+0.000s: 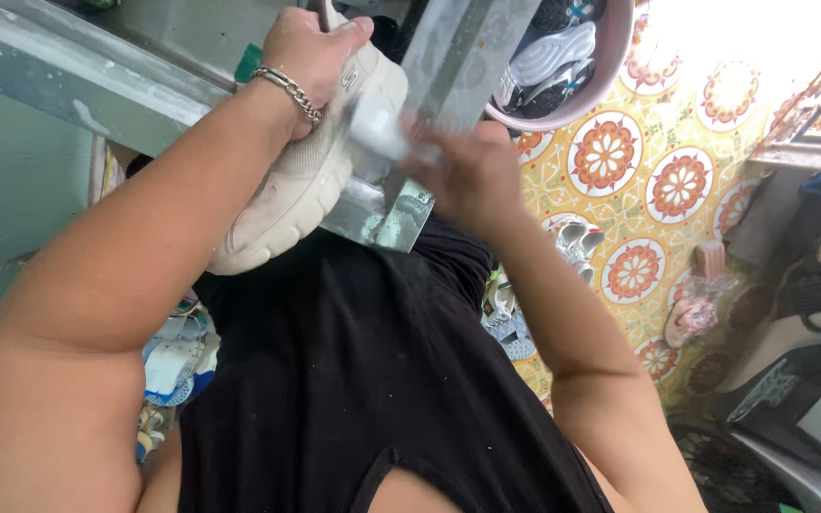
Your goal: The person cleans a shoe by scrubbing the sole and upper parts with a brush and soapy water, periodically rinsing it with water from a small plastic cup.
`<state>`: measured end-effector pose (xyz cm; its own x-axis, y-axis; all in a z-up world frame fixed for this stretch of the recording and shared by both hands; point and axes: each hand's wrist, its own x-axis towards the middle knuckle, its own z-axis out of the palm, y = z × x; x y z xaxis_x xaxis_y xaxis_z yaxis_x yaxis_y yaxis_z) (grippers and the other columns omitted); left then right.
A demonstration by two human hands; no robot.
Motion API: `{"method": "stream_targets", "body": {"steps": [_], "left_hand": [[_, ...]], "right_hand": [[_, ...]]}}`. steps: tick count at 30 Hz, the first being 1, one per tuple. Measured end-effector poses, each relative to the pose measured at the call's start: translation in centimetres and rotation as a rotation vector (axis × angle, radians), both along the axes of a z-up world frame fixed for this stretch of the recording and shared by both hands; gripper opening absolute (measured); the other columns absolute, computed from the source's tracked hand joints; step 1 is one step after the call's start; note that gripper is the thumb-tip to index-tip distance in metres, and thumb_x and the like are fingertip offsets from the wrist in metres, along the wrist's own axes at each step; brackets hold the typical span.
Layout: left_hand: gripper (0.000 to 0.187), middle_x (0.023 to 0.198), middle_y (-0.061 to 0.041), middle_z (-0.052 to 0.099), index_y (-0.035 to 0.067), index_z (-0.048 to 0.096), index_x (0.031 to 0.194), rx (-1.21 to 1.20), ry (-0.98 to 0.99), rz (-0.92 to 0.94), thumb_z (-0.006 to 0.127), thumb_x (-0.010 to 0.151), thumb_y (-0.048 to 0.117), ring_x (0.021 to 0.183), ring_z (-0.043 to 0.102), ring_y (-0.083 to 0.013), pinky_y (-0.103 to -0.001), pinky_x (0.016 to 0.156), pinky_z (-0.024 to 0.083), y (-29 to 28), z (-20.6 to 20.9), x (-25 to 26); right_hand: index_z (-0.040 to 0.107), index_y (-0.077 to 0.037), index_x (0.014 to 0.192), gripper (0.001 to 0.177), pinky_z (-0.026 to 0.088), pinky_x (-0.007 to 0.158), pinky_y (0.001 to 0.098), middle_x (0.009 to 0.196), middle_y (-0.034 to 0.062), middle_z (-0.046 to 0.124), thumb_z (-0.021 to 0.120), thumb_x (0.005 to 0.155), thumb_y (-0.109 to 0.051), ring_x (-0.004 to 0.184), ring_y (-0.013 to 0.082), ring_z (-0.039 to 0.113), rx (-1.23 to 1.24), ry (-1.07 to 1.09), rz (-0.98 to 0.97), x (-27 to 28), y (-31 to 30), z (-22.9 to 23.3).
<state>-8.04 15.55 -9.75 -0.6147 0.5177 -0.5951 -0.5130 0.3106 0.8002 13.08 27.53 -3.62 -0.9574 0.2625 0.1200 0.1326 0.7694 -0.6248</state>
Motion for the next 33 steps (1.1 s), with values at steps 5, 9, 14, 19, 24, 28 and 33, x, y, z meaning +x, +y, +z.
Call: {"method": "stream_targets", "body": {"steps": [5, 9, 14, 19, 24, 28, 33], "left_hand": [[0.022, 0.083, -0.005, 0.076, 0.002, 0.076, 0.093, 0.166, 0.02, -0.036, 0.074, 0.094, 0.024, 0.067, 0.072, -0.0123, -0.032, 0.061, 0.06, -1.1, 1.8, -1.0], [0.024, 0.092, -0.004, 0.076, 0.002, 0.071, 0.101, 0.452, 0.029, -0.053, 0.075, 0.097, 0.025, 0.078, 0.073, -0.0115, -0.03, 0.071, 0.061, -4.6, 7.7, -3.2], [0.033, 0.11, -0.005, 0.075, 0.001, 0.07, 0.117, 0.664, 0.476, -0.259, 0.084, 0.098, 0.025, 0.1, 0.072, -0.0138, -0.03, 0.094, 0.06, -11.4, 14.2, -4.9], [0.043, 0.103, -0.01, 0.077, 0.002, 0.07, 0.108, 0.429, 0.791, -0.363, 0.093, 0.077, 0.021, 0.092, 0.077, -0.0206, -0.031, 0.088, 0.06, -17.6, 14.0, -2.5], [0.062, 0.114, -0.015, 0.074, -0.001, 0.067, 0.118, 0.206, 0.747, -0.157, 0.095, 0.067, 0.02, 0.105, 0.074, -0.0218, -0.032, 0.092, 0.057, -23.7, 8.5, 0.8], [0.074, 0.118, -0.013, 0.074, -0.001, 0.062, 0.128, 0.24, 0.481, 0.108, 0.096, 0.063, 0.014, 0.11, 0.07, -0.0171, -0.033, 0.099, 0.055, -27.0, 6.0, 5.1], [0.072, 0.121, -0.012, 0.076, -0.002, 0.062, 0.132, 0.334, 0.261, 0.179, 0.095, 0.068, 0.01, 0.112, 0.071, -0.0161, -0.033, 0.102, 0.054, -28.3, 6.5, 6.3]], "right_hand": [[0.078, -0.016, 0.117, 0.03, 0.056, 0.063, 0.0339, 0.088, 0.0091, 0.076, 0.08, 0.087, -0.014, 0.07, 0.0218, 0.073, 0.064, 0.049, -0.144, 0.0, -0.5, -0.9], [0.067, -0.006, 0.133, 0.028, 0.059, 0.091, 0.0364, 0.125, 0.0176, 0.074, 0.069, 0.106, -0.012, 0.11, 0.0314, 0.077, 0.007, 0.126, -0.247, -2.2, 2.9, -1.9], [0.065, -0.002, 0.138, 0.046, 0.051, 0.09, 0.0457, 0.111, 0.0254, 0.07, 0.073, 0.095, -0.014, 0.103, 0.043, 0.067, 0.114, -0.073, -0.13, -8.4, 4.3, -5.5], [0.07, -0.001, 0.12, 0.048, 0.05, 0.087, 0.0457, 0.108, 0.0251, 0.067, 0.08, 0.074, -0.01, 0.101, 0.0439, 0.062, 0.392, -0.022, 0.064, -16.3, 1.1, -6.2], [0.072, -0.004, 0.121, 0.017, 0.059, 0.082, 0.0321, 0.104, 0.0114, 0.073, 0.07, 0.104, -0.008, 0.094, 0.0183, 0.073, -0.259, 0.078, 0.267, -26.1, -2.9, -5.3], [0.07, 0.0, 0.123, 0.025, 0.059, 0.087, 0.0297, 0.114, 0.0081, 0.076, 0.072, 0.104, -0.016, 0.102, 0.0149, 0.072, -0.354, 0.123, 0.435, -34.2, -7.1, -4.7], [0.071, -0.001, 0.118, 0.045, 0.056, 0.095, 0.0343, 0.114, 0.0116, 0.074, 0.085, 0.089, -0.032, 0.106, 0.0204, 0.071, -0.388, -0.116, 0.73, -39.6, -15.2, -6.3]]}}
